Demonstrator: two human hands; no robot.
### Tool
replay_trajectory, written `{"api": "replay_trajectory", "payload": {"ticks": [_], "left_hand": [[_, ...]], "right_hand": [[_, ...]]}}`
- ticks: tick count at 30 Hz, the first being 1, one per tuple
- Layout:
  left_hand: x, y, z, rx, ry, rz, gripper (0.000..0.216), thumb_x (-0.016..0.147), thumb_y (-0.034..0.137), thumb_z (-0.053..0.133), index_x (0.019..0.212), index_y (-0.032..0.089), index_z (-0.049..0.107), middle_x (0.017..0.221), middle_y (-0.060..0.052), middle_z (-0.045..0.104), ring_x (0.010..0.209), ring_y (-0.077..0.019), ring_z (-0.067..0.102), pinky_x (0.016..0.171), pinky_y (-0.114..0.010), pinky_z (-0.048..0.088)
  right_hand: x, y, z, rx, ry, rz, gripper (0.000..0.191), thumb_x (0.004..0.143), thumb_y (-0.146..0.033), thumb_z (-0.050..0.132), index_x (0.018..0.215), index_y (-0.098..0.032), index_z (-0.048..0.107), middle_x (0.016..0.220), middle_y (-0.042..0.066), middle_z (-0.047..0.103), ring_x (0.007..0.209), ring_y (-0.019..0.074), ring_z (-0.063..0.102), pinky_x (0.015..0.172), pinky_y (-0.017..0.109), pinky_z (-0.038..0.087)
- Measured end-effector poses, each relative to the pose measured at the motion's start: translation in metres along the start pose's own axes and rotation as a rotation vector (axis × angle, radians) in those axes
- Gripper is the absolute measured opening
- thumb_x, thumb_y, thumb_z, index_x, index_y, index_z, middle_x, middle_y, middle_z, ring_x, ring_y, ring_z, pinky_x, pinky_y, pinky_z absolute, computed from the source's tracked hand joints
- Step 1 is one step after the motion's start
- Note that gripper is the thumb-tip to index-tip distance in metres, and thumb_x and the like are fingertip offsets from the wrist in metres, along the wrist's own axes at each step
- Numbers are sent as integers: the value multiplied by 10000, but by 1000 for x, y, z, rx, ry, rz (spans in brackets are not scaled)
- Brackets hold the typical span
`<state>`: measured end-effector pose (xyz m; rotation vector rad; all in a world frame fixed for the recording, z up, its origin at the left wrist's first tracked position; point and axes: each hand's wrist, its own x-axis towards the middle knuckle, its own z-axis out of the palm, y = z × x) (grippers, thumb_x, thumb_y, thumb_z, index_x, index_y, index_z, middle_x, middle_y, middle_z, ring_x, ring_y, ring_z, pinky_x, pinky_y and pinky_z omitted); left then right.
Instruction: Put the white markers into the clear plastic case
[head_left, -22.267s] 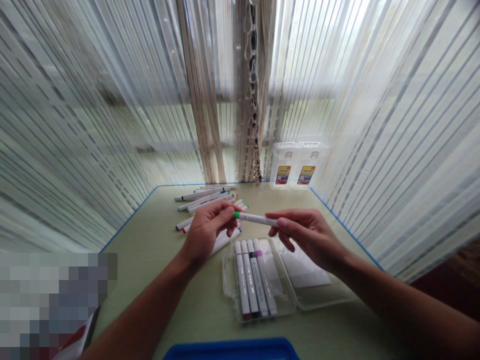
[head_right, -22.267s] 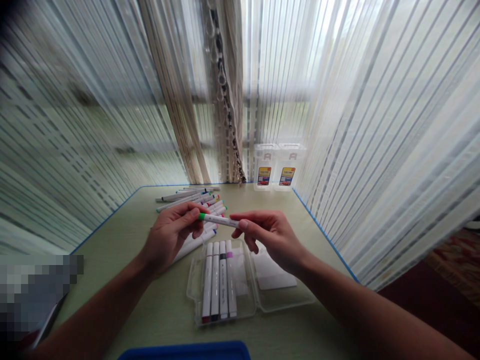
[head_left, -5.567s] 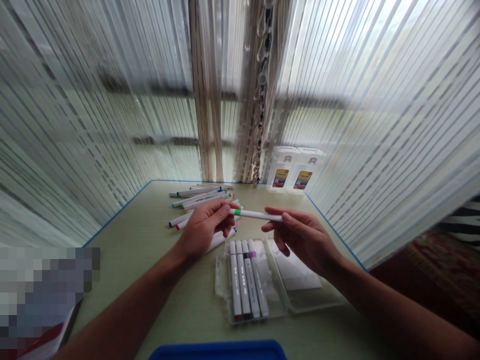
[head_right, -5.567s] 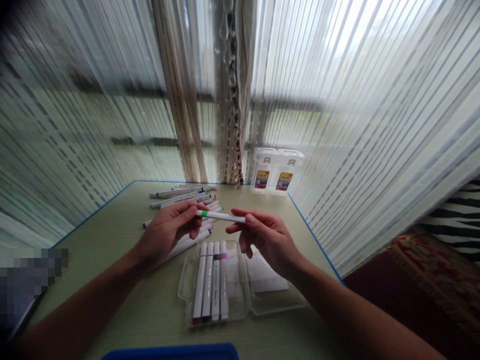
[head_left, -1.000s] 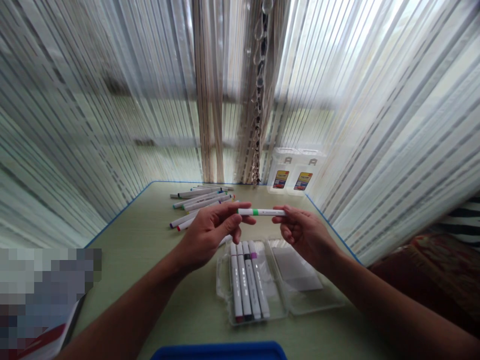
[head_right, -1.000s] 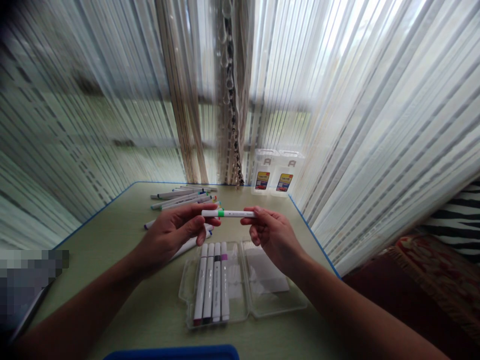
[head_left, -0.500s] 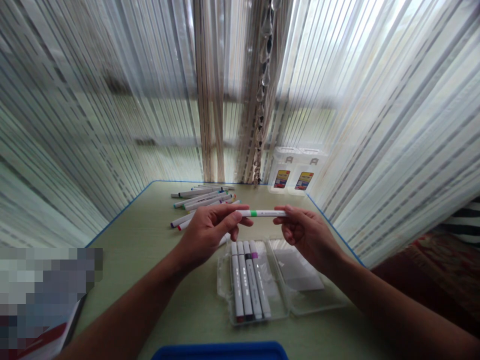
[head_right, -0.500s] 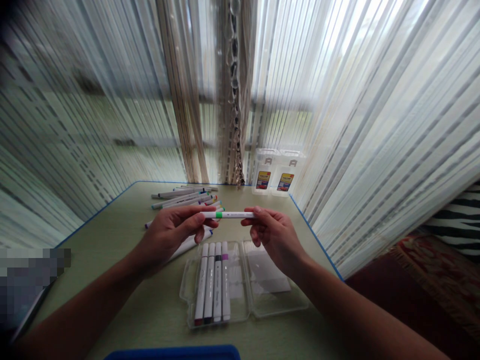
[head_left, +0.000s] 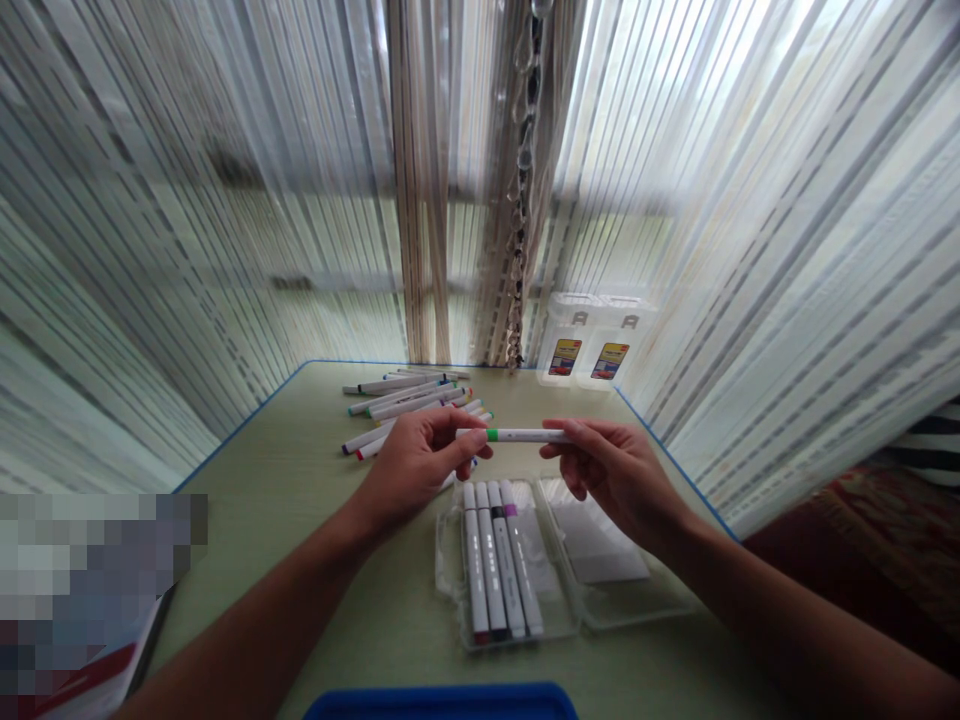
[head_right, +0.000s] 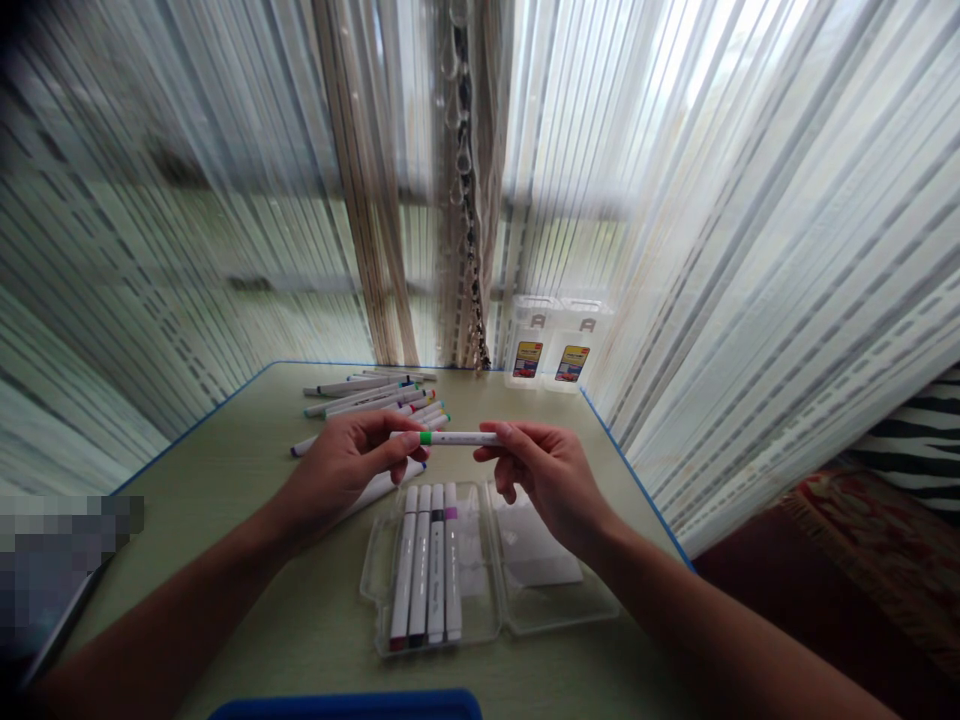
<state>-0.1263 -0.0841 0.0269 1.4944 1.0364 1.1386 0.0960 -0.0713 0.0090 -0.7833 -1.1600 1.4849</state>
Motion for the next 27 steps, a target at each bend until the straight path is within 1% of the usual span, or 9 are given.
{"api": "replay_trajectory", "payload": {"ticks": [4, 7, 13, 18, 20, 23, 25, 27], "left_hand": [[1, -3, 0, 31, 12, 17, 224, 787, 298, 701, 898, 104, 711, 718, -46, 695, 541, -98, 546, 533, -216, 425], [1, -4, 1, 49, -2, 13, 215, 771, 294, 717, 869, 103, 704, 686, -33, 672, 537, -97, 552, 518, -207, 425], [-3, -4, 6, 54, -51, -6, 205, 761, 296, 737, 814, 114, 657, 648, -11, 643, 516, -94, 548, 491, -195, 432], [-7, -2, 13, 59, -128, -24, 232, 768, 328, 734, 828, 106, 700, 660, -36, 658, 530, -108, 573, 488, -197, 438], [-9, -2, 16, 47, -166, -35, 256, 772, 345, 732, 846, 101, 711, 679, -57, 678, 551, -125, 599, 500, -209, 456], [-11, -1, 19, 28, -213, -27, 256, 792, 343, 715, 868, 98, 717, 706, -75, 699, 583, -135, 617, 529, -221, 481], [-12, -2, 20, 21, -240, -8, 250, 827, 334, 679, 880, 93, 718, 724, -81, 704, 593, -127, 612, 548, -221, 488], [-12, -2, 19, 14, -260, -4, 252, 848, 328, 656, 897, 88, 715, 736, -84, 705, 597, -123, 606, 559, -223, 490]], "right_hand": [[-1, 1, 1, -27, -16, 14, 266, 795, -358, 743, 922, -128, 777, 741, 109, 747, 437, 94, 557, 386, 208, 437], [-2, 2, 1, -81, -25, 5, 258, 796, -357, 745, 914, -130, 781, 722, 99, 741, 440, 93, 561, 387, 208, 439], [-5, 2, 1, -292, -75, -68, 252, 778, -343, 762, 936, -148, 788, 680, 72, 728, 435, 97, 555, 408, 232, 472], [-9, 1, 3, -486, -119, -76, 262, 747, -355, 785, 920, -159, 796, 617, 53, 720, 429, 104, 547, 411, 228, 463], [-11, 0, 4, -565, -157, -117, 235, 753, -343, 780, 916, -174, 799, 658, 58, 741, 484, 129, 598, 461, 241, 493], [-13, -1, 5, -641, -181, -195, 187, 756, -323, 779, 886, -191, 803, 780, 73, 774, 646, 192, 689, 587, 276, 542], [-13, -1, 4, -661, -165, -201, 181, 746, -324, 787, 860, -184, 800, 789, 76, 775, 676, 206, 700, 602, 279, 540], [-13, 0, 4, -665, -148, -179, 195, 737, -340, 792, 836, -172, 794, 768, 76, 771, 654, 199, 690, 577, 268, 524]]}}
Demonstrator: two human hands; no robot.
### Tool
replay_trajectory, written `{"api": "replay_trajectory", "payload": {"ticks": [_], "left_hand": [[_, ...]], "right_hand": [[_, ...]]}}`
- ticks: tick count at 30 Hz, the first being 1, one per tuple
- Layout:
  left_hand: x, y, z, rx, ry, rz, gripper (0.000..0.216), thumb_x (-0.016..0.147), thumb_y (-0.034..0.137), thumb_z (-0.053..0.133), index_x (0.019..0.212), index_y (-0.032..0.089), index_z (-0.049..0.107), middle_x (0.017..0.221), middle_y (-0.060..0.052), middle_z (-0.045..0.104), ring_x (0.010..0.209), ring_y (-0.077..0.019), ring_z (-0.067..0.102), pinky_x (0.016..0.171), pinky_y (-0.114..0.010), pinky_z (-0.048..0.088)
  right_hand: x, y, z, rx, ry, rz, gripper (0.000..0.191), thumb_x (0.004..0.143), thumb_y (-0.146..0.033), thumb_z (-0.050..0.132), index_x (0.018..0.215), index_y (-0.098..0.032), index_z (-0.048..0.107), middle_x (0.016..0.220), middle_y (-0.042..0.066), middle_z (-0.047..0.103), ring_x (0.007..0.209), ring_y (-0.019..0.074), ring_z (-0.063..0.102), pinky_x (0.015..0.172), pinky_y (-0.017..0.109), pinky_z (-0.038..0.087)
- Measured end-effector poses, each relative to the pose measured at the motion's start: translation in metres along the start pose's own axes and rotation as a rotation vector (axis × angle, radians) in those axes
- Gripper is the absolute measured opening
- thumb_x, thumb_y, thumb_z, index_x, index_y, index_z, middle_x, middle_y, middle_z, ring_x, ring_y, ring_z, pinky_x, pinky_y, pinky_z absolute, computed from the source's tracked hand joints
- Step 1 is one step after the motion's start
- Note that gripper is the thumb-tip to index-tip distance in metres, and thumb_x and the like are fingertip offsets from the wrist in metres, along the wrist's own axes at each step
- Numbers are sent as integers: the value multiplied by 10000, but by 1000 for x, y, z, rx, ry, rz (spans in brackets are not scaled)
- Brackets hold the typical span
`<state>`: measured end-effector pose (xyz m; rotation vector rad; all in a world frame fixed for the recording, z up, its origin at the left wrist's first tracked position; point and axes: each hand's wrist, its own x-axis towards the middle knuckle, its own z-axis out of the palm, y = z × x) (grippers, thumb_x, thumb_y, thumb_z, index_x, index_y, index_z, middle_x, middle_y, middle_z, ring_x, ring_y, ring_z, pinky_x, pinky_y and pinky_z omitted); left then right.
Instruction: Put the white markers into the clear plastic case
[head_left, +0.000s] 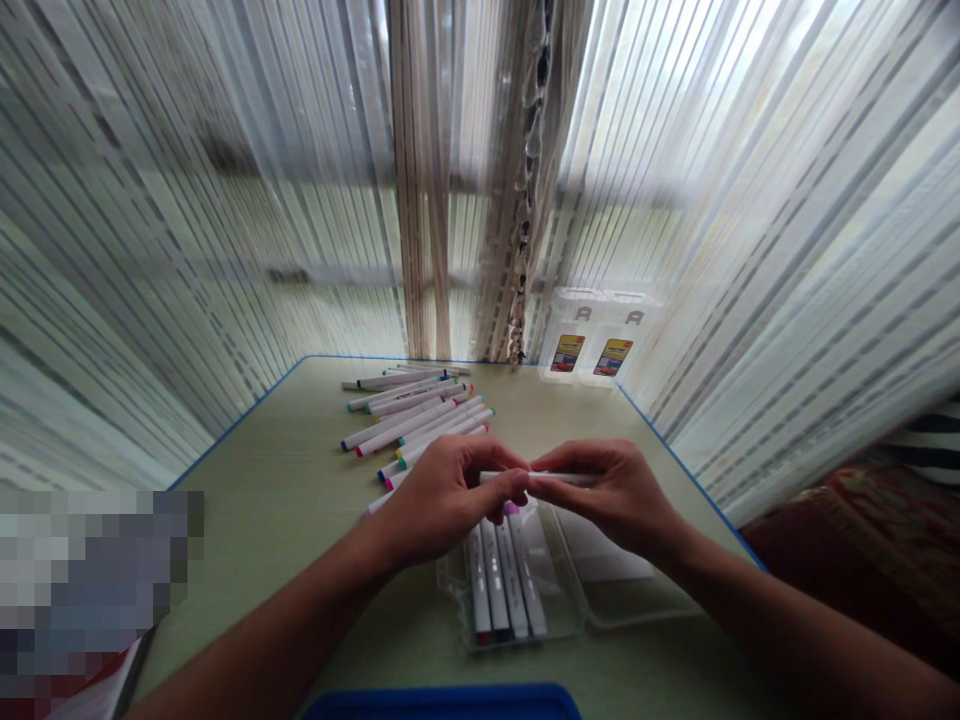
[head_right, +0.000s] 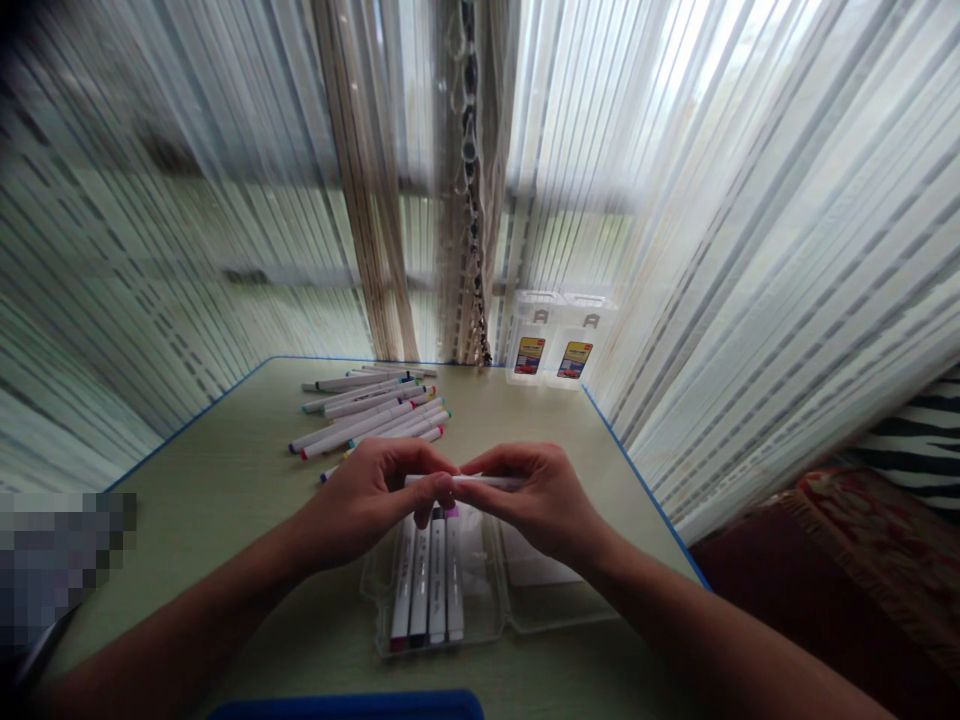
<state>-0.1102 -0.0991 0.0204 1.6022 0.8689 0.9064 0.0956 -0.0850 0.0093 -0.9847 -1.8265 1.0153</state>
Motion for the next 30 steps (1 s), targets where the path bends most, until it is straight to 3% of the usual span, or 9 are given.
{"api": "replay_trajectory", "payload": {"ticks": [8, 12, 18, 30], "left_hand": [[1, 0, -2, 91, 46, 5, 255, 858, 317, 644, 1004, 126, 730, 715, -48, 681, 612, -123, 606, 556, -211, 462], [5, 0, -5, 140, 118, 22, 261, 874, 310, 613, 1007, 110, 717, 675, -23, 618, 576, -115, 562, 525, -215, 426], [9, -4, -10, 92, 175, 51, 270, 921, 324, 526, 984, 97, 657, 620, 21, 525, 520, -98, 501, 516, -223, 392], [13, -10, -16, -15, 260, 47, 286, 938, 358, 475, 930, 112, 620, 595, 34, 495, 487, -94, 472, 513, -230, 358]], "right_hand": [[5, -3, 0, 107, -8, 96, 210, 755, -364, 775, 786, -157, 787, 570, 18, 664, 460, 94, 508, 431, 209, 379], [6, -1, 0, 192, -7, 153, 265, 808, -389, 724, 888, -144, 786, 572, 15, 637, 430, 69, 438, 396, 198, 309], [6, 5, -1, 417, -24, 191, 275, 858, -369, 683, 984, -142, 772, 593, 16, 639, 427, 54, 451, 412, 188, 310], [7, 0, -2, 722, 23, 254, 281, 820, -339, 714, 1007, -138, 771, 593, 36, 663, 415, 56, 490, 396, 170, 338]]}}
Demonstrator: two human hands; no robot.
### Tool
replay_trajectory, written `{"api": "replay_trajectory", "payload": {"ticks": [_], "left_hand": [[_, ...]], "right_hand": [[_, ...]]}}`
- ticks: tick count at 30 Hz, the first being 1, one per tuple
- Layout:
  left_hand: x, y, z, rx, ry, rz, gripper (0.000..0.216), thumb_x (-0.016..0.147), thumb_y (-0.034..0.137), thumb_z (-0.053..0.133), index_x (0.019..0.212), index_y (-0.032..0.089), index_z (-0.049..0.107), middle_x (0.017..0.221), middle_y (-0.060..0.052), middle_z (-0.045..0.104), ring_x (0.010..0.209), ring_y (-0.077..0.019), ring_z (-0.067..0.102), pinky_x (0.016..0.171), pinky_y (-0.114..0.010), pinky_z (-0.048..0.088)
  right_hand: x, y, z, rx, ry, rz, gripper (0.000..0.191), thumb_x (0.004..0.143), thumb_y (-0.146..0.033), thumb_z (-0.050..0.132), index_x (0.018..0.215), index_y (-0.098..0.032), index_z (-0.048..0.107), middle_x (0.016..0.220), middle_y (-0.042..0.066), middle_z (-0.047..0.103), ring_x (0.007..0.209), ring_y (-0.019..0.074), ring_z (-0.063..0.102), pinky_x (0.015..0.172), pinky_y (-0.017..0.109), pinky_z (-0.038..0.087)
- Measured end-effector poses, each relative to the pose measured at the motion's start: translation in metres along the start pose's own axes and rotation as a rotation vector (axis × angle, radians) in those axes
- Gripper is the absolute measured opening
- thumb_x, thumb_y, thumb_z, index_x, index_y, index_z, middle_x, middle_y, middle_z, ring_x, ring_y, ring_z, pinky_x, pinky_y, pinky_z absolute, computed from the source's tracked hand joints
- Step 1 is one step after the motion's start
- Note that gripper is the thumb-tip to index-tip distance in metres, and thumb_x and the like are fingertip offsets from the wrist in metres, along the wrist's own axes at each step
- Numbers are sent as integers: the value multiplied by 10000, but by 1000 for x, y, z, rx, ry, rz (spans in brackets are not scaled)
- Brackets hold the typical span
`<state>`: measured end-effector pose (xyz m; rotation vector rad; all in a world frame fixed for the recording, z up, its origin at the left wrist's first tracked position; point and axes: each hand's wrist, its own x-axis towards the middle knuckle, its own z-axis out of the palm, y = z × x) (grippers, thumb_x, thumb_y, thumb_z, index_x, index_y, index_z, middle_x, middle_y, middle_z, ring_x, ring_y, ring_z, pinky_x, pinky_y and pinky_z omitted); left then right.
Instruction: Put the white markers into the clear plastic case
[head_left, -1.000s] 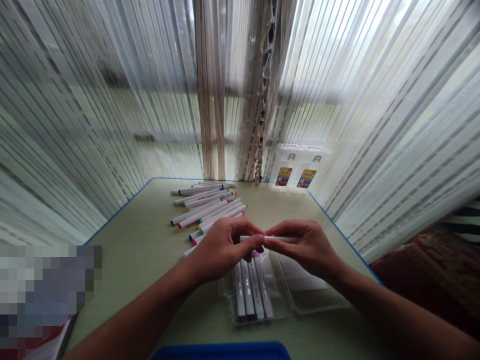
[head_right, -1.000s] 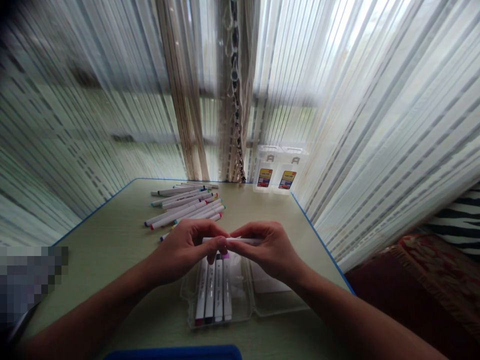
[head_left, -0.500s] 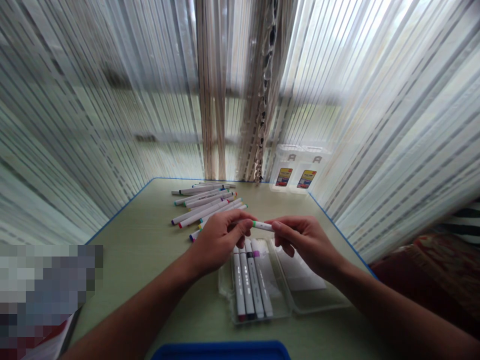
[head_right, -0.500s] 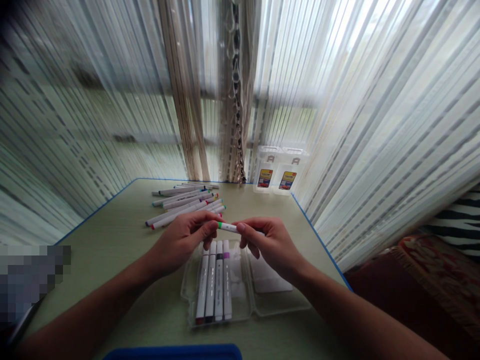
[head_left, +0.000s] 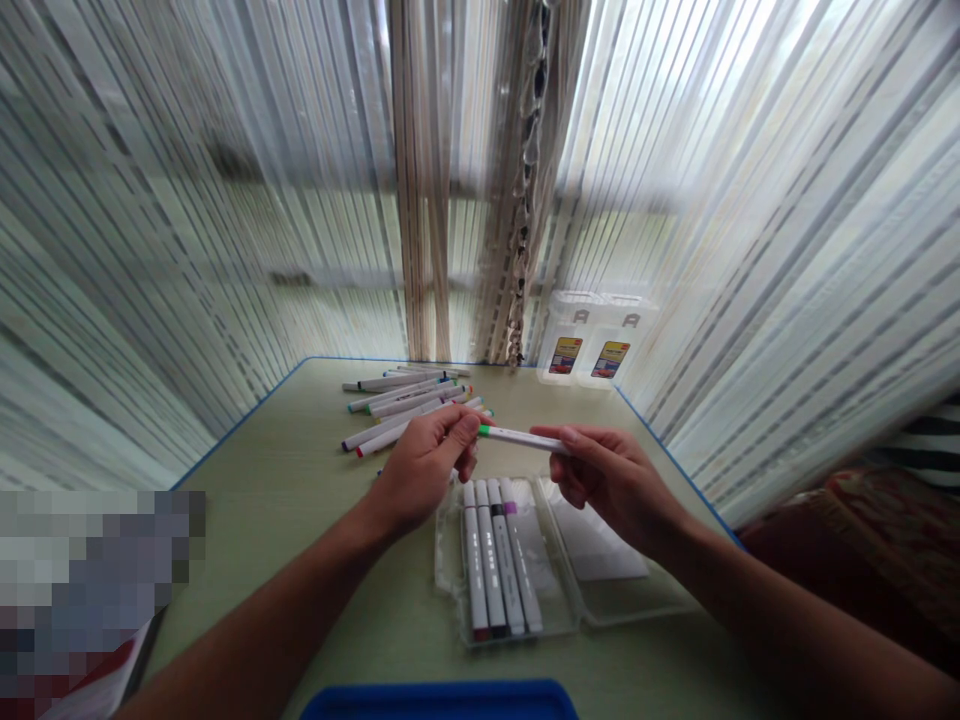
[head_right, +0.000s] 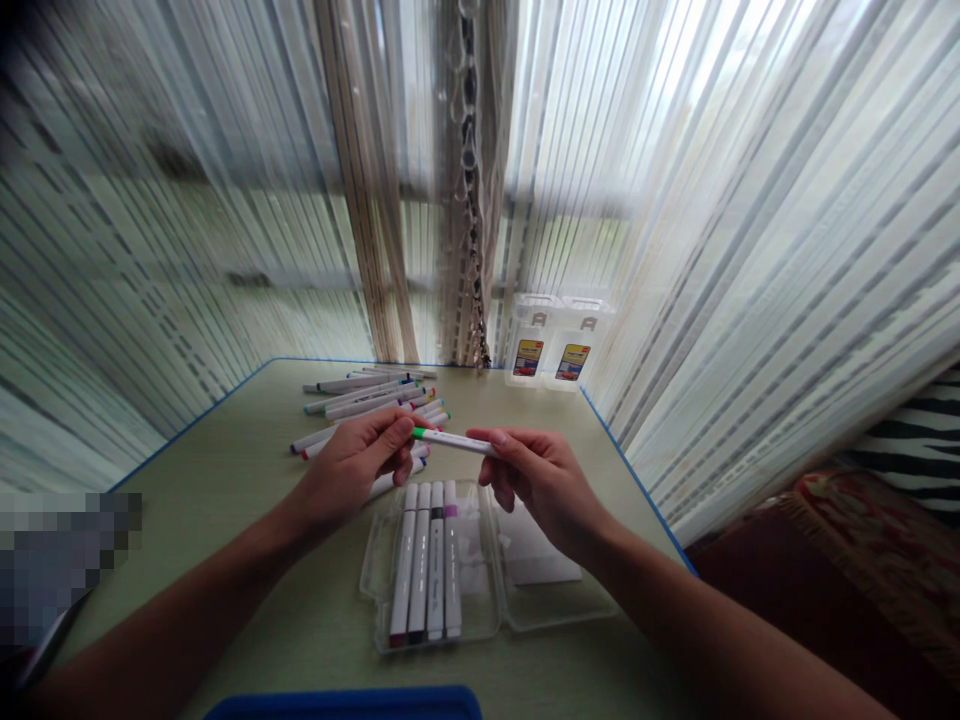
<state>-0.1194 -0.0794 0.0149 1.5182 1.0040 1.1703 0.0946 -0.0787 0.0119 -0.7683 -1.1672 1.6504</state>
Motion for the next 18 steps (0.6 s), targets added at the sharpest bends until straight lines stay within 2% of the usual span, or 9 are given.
{"api": "replay_trajectory", "payload": {"ticks": [9, 18], "left_hand": [[1, 0, -2, -55, 17, 15, 296, 938, 380, 499, 902, 110, 615, 525, 72, 400, 441, -75, 432, 460, -199, 317], [1, -1, -2, -183, 54, -12, 322, 911, 429, 535, 885, 117, 614, 490, 82, 381, 397, -74, 402, 423, -199, 326]], "right_hand": [[1, 1, -1, 22, -3, -73, 264, 821, -339, 718, 986, -140, 771, 713, 88, 740, 436, 70, 531, 412, 183, 412], [2, 4, -3, -23, 26, -112, 259, 851, -321, 696, 1016, -130, 753, 806, 113, 759, 485, 92, 585, 452, 209, 463]]}}
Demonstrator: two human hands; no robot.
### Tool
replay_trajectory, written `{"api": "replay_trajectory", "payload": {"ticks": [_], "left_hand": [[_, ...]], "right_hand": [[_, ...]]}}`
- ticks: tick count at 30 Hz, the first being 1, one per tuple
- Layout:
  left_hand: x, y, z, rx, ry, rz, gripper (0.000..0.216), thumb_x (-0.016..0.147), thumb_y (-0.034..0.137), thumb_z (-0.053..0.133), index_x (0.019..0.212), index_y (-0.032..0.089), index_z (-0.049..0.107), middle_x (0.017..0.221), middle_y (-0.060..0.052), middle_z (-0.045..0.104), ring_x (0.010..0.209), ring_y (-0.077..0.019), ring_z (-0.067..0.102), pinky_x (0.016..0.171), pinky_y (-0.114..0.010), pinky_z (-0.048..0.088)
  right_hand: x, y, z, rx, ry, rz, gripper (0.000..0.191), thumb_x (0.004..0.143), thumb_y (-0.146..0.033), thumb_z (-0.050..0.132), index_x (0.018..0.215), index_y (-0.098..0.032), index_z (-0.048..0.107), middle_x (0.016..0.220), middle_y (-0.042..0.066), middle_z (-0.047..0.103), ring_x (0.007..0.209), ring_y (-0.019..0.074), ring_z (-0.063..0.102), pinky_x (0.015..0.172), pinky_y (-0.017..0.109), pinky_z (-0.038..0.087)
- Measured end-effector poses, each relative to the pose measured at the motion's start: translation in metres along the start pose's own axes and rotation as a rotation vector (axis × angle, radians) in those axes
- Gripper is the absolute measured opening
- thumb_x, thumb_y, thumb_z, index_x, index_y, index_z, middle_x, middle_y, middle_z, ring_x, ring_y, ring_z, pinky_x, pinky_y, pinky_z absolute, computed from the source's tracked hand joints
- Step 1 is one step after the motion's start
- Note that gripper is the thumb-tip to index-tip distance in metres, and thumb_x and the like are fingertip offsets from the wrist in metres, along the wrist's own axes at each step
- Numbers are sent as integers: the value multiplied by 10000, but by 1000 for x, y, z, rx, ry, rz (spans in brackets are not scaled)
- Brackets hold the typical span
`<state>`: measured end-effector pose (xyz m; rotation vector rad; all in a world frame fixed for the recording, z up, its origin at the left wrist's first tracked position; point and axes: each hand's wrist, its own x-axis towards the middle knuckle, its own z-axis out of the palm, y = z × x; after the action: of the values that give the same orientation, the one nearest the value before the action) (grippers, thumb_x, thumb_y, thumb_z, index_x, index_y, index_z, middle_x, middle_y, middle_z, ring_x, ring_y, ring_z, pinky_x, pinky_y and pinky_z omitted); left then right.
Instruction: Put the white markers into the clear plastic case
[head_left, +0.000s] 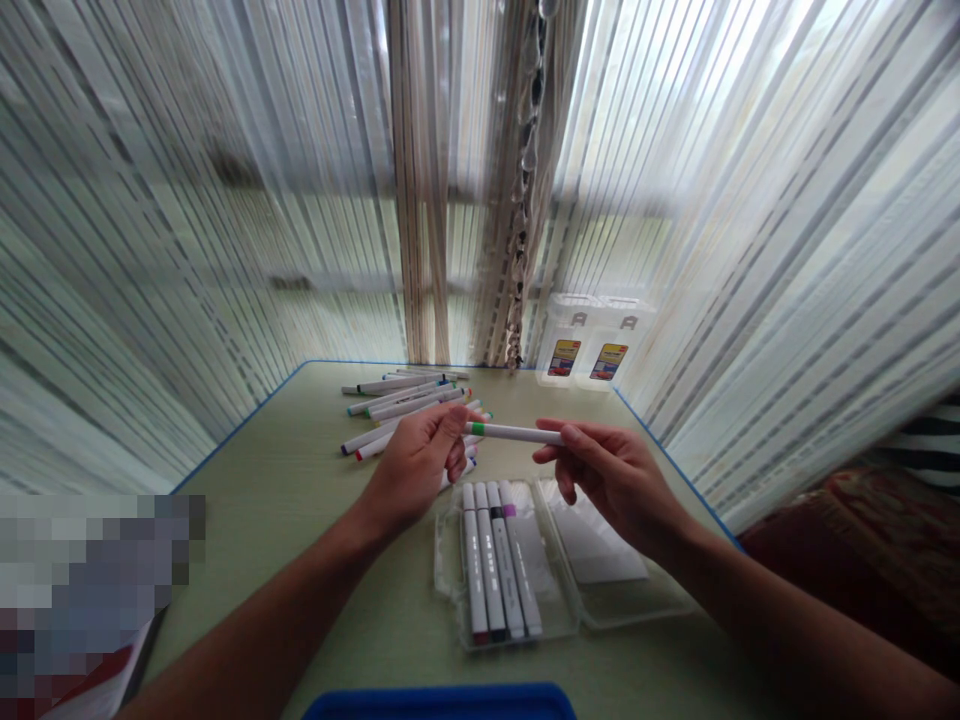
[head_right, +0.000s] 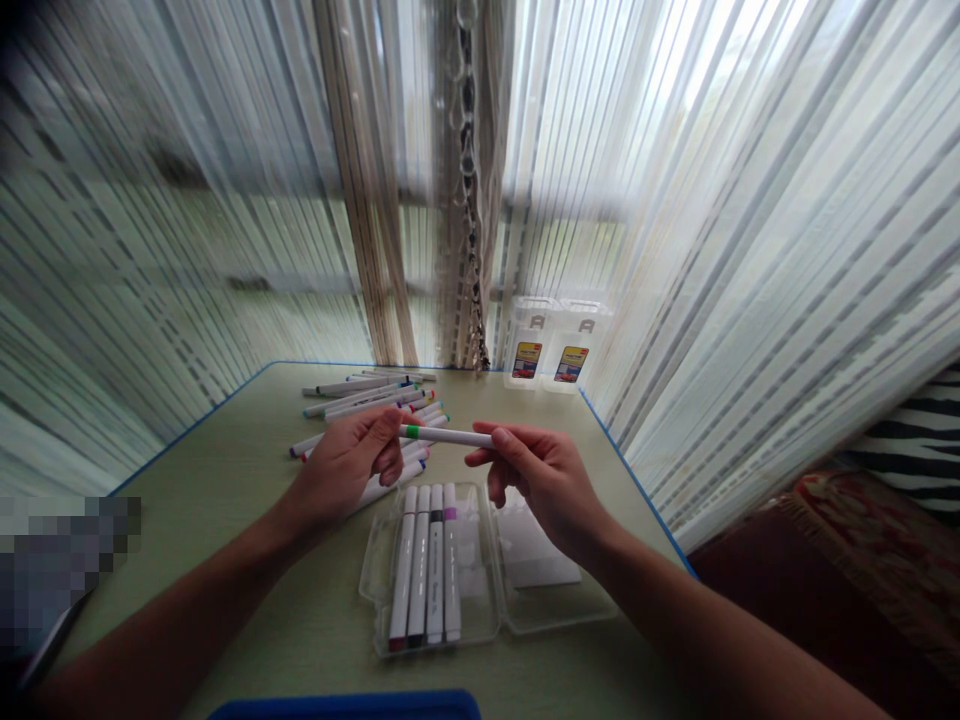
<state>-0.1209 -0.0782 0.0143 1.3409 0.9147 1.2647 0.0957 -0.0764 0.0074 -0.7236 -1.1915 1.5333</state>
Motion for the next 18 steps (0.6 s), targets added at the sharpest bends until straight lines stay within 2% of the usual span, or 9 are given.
{"api": "replay_trajectory", "payload": {"ticks": [6, 12, 18], "left_hand": [[1, -1, -2, 50, 34, 16, 345, 934, 428, 491, 900, 118, 639, 456, 60, 450, 396, -83, 426, 434, -206, 340], [2, 3, -5, 143, 147, 65, 313, 918, 363, 526, 884, 98, 689, 577, 11, 556, 469, -84, 487, 471, -207, 386], [1, 7, -5, 158, 186, 113, 227, 867, 312, 619, 891, 100, 697, 695, -18, 645, 512, -78, 522, 510, -202, 422]], "right_hand": [[1, -1, 0, -19, 36, -10, 263, 847, -334, 698, 1007, -132, 752, 802, 109, 758, 481, 96, 582, 442, 214, 461], [2, -2, 0, -20, 75, -21, 252, 819, -329, 723, 965, -126, 751, 783, 108, 760, 463, 94, 576, 432, 213, 472], [4, -1, 0, -36, 99, 22, 257, 812, -355, 723, 921, -122, 726, 804, 114, 766, 430, 102, 585, 405, 223, 476]]}}
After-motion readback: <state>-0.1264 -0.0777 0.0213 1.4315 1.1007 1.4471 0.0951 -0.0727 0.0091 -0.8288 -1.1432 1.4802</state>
